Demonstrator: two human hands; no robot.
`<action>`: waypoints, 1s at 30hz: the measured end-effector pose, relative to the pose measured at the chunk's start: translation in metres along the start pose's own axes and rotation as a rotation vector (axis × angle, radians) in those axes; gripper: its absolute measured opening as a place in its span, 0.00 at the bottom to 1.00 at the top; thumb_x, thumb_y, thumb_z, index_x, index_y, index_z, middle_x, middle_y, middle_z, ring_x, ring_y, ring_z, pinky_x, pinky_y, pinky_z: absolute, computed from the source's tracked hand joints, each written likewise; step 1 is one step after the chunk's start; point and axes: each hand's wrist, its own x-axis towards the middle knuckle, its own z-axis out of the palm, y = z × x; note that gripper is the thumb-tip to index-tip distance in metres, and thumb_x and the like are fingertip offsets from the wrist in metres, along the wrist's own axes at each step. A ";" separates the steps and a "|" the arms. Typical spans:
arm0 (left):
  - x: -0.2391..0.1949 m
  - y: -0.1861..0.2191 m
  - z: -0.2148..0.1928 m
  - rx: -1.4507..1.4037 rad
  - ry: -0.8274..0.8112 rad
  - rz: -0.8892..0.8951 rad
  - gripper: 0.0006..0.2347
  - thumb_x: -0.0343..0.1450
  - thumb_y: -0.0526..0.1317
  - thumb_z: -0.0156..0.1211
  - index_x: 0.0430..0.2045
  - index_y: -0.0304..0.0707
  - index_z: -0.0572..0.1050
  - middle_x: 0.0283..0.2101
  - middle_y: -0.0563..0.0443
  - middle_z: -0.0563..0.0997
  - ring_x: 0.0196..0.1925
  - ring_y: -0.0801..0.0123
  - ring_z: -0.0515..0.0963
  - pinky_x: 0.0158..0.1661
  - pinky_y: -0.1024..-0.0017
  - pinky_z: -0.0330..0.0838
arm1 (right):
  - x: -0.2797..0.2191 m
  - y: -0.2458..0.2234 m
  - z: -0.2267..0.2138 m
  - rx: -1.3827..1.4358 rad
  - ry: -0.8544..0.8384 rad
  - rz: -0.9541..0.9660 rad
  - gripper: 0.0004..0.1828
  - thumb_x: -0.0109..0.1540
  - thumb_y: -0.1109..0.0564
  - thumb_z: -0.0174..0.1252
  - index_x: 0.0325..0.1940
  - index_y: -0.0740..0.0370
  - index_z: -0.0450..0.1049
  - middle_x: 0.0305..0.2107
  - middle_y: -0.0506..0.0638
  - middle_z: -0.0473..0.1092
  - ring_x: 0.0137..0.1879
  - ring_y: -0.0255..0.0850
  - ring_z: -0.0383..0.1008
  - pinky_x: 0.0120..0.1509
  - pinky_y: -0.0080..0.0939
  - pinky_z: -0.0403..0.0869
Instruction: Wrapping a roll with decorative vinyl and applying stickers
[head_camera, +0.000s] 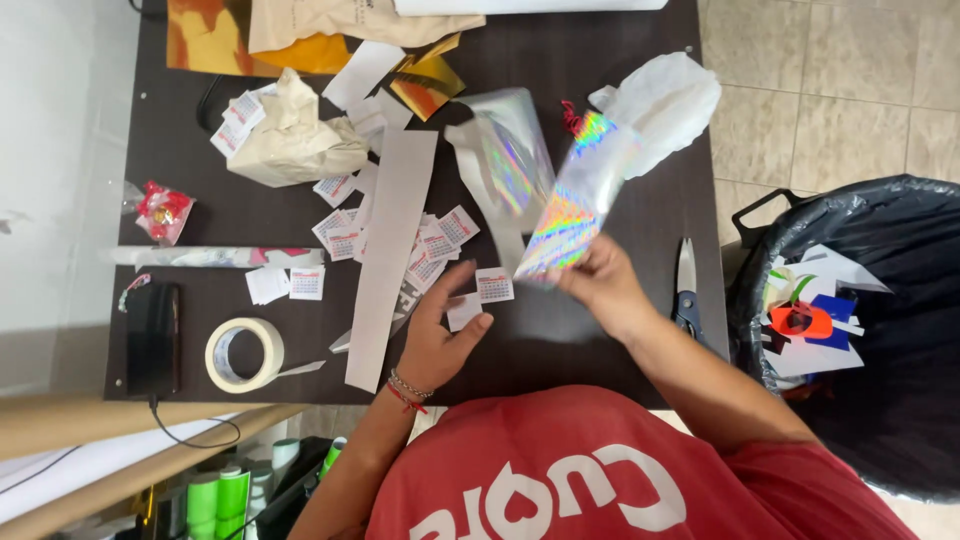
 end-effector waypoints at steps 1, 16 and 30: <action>0.001 0.007 -0.004 -0.001 0.007 -0.006 0.28 0.68 0.43 0.71 0.64 0.34 0.70 0.64 0.37 0.74 0.68 0.48 0.70 0.58 0.57 0.72 | -0.011 -0.006 0.009 -0.001 -0.007 0.007 0.19 0.55 0.67 0.71 0.49 0.61 0.77 0.30 0.49 0.80 0.38 0.35 0.81 0.49 0.35 0.78; 0.007 -0.023 -0.002 0.349 0.006 0.396 0.20 0.64 0.34 0.68 0.51 0.49 0.81 0.58 0.53 0.80 0.69 0.55 0.72 0.70 0.56 0.51 | -0.052 -0.129 0.031 0.321 -0.860 -0.302 0.20 0.63 0.48 0.71 0.41 0.72 0.81 0.39 0.65 0.72 0.55 0.69 0.77 0.69 0.78 0.62; -0.015 0.061 -0.050 0.945 0.140 1.037 0.03 0.73 0.29 0.64 0.32 0.37 0.79 0.42 0.48 0.84 0.45 0.65 0.84 0.51 0.63 0.76 | -0.071 -0.144 -0.073 -0.184 -0.646 -0.485 0.27 0.77 0.30 0.46 0.40 0.49 0.75 0.49 0.47 0.70 0.67 0.52 0.69 0.81 0.66 0.68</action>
